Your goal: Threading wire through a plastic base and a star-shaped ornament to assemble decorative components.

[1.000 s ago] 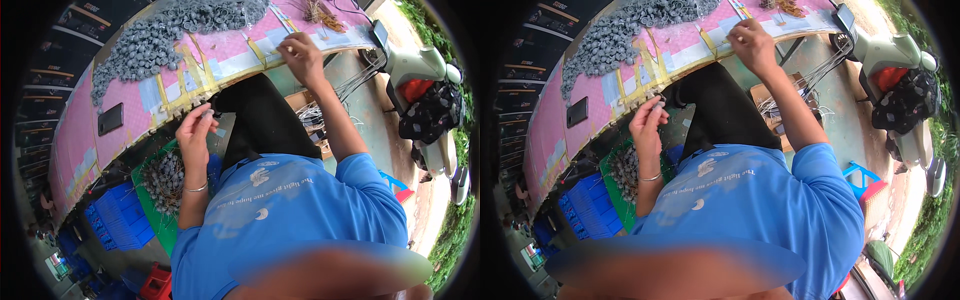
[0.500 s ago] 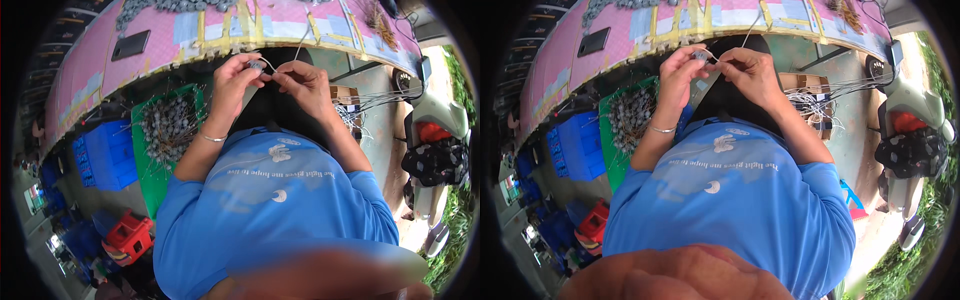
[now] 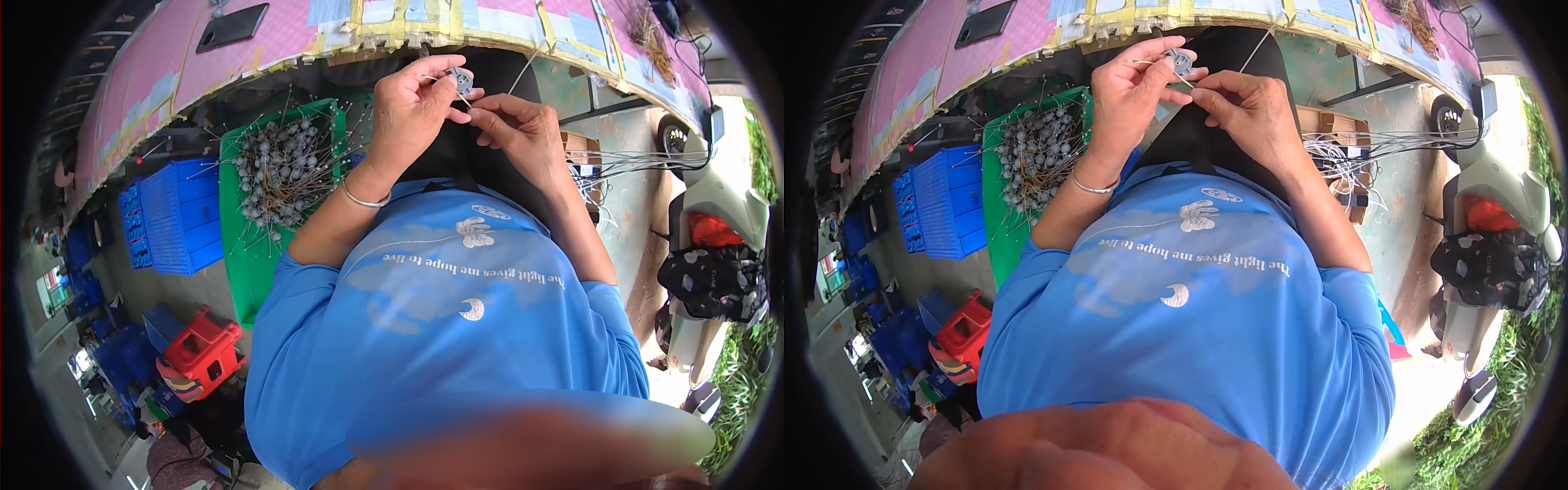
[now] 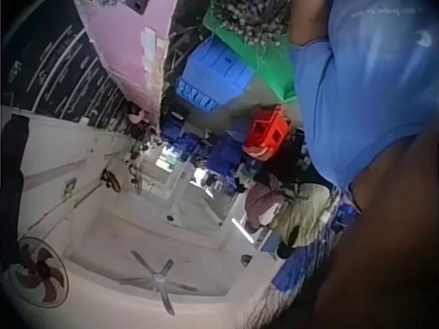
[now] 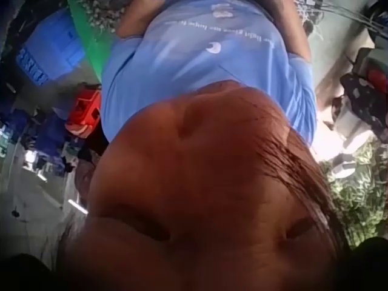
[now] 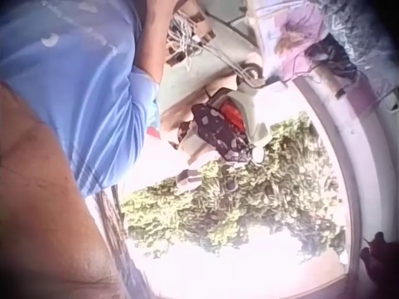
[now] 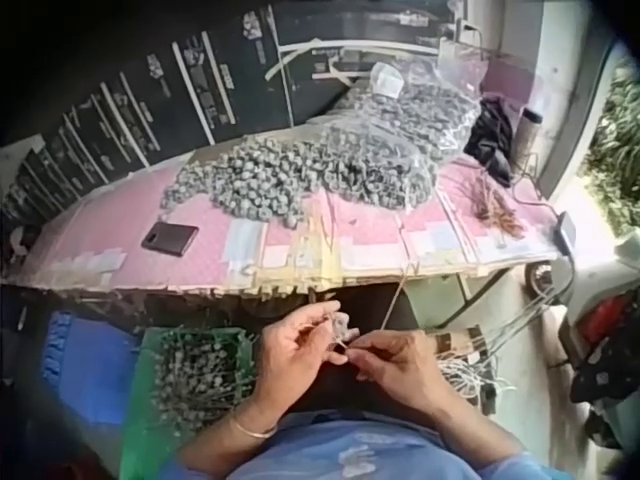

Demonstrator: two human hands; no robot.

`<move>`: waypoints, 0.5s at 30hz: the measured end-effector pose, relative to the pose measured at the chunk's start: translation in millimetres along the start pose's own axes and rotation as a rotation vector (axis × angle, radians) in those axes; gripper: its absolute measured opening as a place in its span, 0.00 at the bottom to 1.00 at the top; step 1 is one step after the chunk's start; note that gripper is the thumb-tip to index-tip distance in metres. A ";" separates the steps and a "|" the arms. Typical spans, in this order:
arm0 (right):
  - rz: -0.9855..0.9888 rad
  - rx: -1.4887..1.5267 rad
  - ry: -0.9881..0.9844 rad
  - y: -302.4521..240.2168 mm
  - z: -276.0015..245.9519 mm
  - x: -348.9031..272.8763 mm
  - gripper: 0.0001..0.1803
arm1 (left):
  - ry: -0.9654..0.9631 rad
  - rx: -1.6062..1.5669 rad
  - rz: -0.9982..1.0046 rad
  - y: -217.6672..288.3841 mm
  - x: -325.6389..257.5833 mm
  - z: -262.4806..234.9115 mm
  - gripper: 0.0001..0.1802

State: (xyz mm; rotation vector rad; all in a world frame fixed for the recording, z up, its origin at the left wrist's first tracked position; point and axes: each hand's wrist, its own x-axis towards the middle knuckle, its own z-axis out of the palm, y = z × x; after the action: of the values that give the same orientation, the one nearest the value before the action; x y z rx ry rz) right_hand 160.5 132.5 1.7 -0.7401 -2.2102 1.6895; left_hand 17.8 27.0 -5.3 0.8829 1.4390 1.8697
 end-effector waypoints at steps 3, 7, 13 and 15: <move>-0.035 0.118 -0.040 11.0 7.5 -7.6 0.09 | -0.018 -0.050 -0.057 1.8 -0.6 -6.4 0.16; 0.036 0.198 -0.065 5.8 7.5 -14.7 0.08 | -0.044 -0.040 -0.082 1.6 -2.9 -12.4 0.16; 0.004 0.134 -0.034 1.5 2.4 -12.6 0.09 | -0.063 -0.139 -0.158 4.9 -9.7 -12.6 0.18; 0.034 0.082 -0.054 3.0 1.8 -11.4 0.09 | -0.084 -0.055 -0.119 0.6 -12.3 -12.3 0.18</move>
State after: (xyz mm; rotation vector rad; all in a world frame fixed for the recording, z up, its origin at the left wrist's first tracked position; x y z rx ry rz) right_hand 169.9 125.5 -0.6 -0.7233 -2.1601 1.8253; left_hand 15.1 10.1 -8.7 0.8207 1.3529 1.7556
